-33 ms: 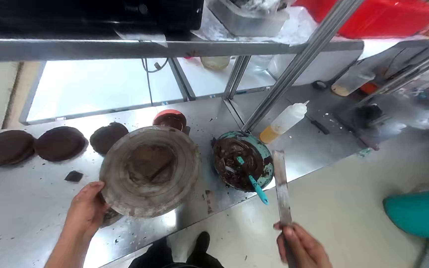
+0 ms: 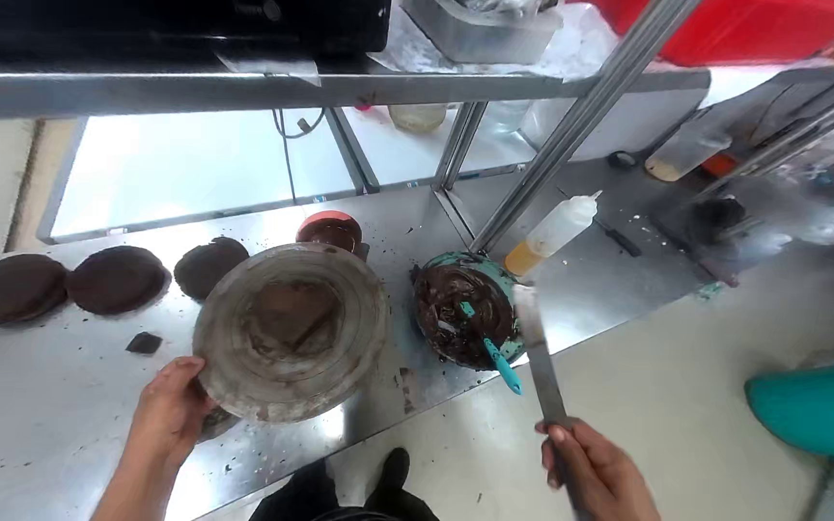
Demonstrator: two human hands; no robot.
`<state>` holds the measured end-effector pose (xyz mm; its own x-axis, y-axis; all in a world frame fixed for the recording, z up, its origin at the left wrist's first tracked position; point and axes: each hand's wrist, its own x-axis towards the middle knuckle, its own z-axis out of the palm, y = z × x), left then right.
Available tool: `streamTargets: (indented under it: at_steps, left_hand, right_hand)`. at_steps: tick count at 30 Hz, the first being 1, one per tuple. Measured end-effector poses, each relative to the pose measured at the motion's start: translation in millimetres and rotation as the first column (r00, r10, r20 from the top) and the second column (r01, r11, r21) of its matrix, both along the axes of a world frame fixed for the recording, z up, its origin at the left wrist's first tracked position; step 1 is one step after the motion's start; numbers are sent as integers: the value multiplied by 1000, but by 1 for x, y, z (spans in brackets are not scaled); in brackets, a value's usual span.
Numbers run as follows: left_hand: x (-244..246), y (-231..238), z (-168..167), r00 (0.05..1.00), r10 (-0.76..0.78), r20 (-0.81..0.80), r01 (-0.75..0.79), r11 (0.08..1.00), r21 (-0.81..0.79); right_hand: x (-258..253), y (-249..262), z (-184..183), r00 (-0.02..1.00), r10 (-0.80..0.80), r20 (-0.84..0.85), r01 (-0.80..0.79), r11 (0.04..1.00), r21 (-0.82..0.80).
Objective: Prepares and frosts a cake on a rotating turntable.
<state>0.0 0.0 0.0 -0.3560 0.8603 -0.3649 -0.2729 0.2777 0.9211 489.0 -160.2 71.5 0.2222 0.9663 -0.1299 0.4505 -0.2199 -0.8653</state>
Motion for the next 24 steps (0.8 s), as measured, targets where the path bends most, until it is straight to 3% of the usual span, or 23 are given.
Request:
streamTargets:
  at_steps: [2, 5, 8, 9, 12, 15, 18, 21, 24]
  left_hand:
    - [1, -14, -5, 997, -72, 37, 72, 997, 17]
    - [-6, -33, -18, 942, -313, 124, 308, 950, 57]
    - [-25, -34, -23, 774, -623, 116, 616, 782, 93]
    - [-29, -28, -21, 753, -653, 81, 649, 757, 77]
    - [-35, 3, -5, 867, -497, -39, 497, 868, -21]
    - [-46, 31, 6, 911, -407, -63, 405, 913, -42]
    - [-60, 34, -1, 854, -514, -75, 515, 857, -10]
    - [-63, 19, -13, 809, -588, -2, 587, 808, 53]
    - [-56, 5, -15, 805, -587, 83, 581, 809, 87]
  right_hand:
    - [17, 14, 13, 895, 61, 442, -42, 998, -53]
    - [18, 40, 31, 610, 164, 775, -110, 986, -122]
    - [-13, 76, 61, 405, 410, 817, 12, 891, -453]
    - [-26, 92, 71, 366, 490, 791, 69, 834, -548]
    - [-55, 128, 84, 287, 627, 724, 183, 706, -685]
    - [-63, 146, 85, 215, 679, 702, 229, 664, -712]
    - [-43, 155, 81, 284, 696, 659, 236, 616, -752]
    - [-9, 147, 69, 571, 614, 545, 110, 601, -792]
    - [-2, 124, 45, 862, 359, 358, 57, 633, -772]
